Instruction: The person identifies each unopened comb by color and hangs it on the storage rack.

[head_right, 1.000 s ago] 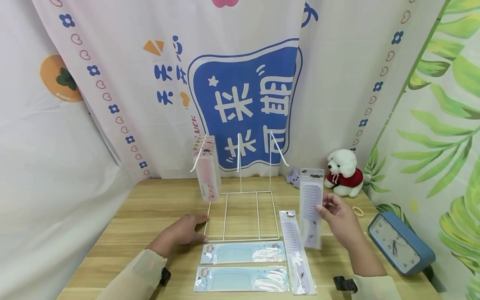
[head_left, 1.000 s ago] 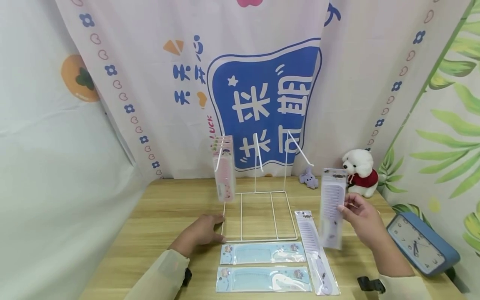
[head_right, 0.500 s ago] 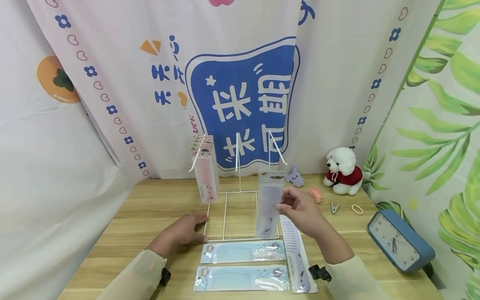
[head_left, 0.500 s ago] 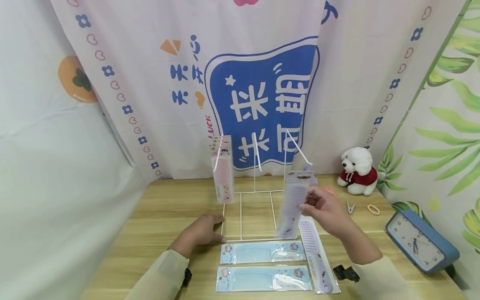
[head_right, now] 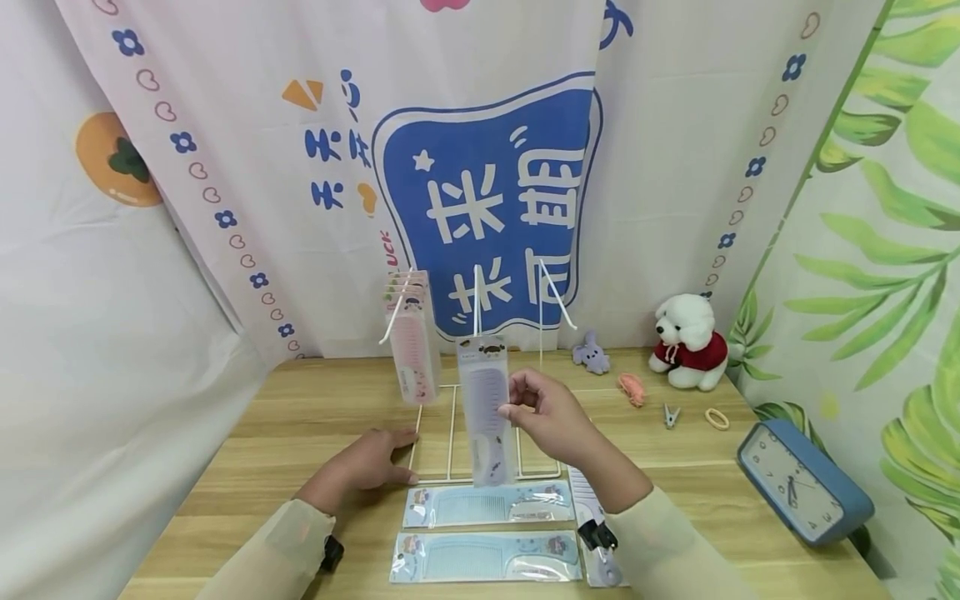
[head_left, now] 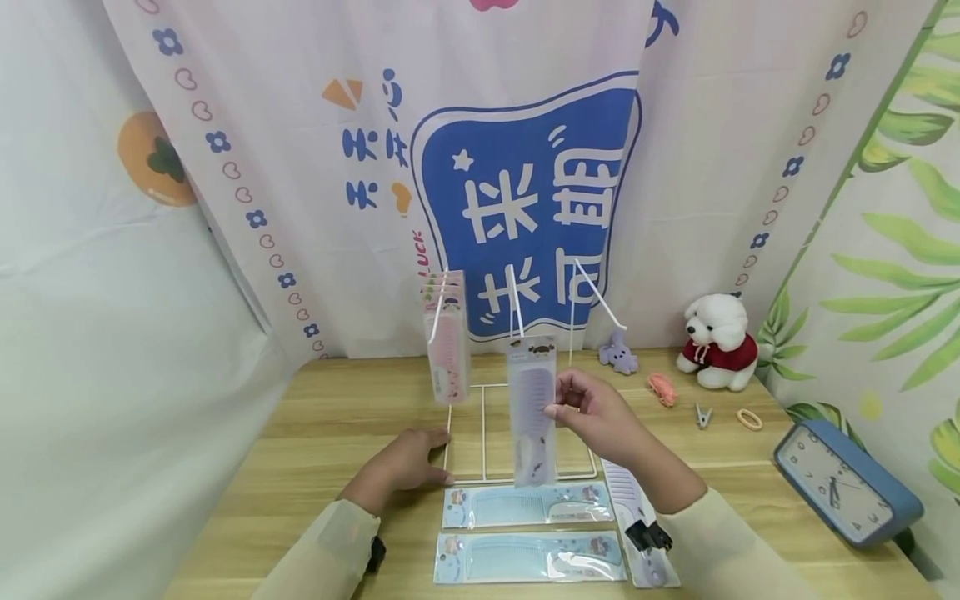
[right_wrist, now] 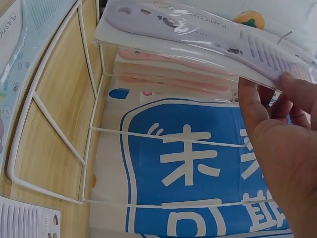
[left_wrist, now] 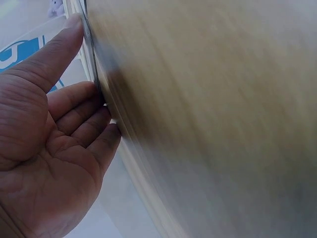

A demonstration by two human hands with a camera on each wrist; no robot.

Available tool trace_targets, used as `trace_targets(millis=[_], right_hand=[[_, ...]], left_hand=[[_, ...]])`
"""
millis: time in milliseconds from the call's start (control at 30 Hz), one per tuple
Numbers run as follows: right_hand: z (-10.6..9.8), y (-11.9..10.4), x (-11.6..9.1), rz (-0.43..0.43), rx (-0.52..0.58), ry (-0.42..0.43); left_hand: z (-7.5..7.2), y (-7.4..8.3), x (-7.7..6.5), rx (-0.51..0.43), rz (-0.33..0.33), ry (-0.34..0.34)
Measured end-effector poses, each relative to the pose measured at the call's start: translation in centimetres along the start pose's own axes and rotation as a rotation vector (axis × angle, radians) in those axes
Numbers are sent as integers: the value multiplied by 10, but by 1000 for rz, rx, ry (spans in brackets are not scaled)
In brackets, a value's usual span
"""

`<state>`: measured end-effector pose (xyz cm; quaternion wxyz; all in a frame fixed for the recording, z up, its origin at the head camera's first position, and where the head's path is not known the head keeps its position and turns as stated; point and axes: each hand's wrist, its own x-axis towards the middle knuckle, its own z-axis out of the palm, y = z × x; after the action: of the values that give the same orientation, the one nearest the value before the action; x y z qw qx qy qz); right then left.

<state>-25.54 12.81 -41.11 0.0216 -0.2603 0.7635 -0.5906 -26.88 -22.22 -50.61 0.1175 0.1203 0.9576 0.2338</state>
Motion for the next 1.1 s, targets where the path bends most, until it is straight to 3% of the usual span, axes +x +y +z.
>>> trace_targets(millis=[800, 1100], right_hand=[[8, 0, 6, 51, -16, 63], [14, 5, 20, 141, -6, 144]], left_hand=[[-1, 0, 0, 18, 9, 8], [-2, 5, -5, -3, -3, 6]])
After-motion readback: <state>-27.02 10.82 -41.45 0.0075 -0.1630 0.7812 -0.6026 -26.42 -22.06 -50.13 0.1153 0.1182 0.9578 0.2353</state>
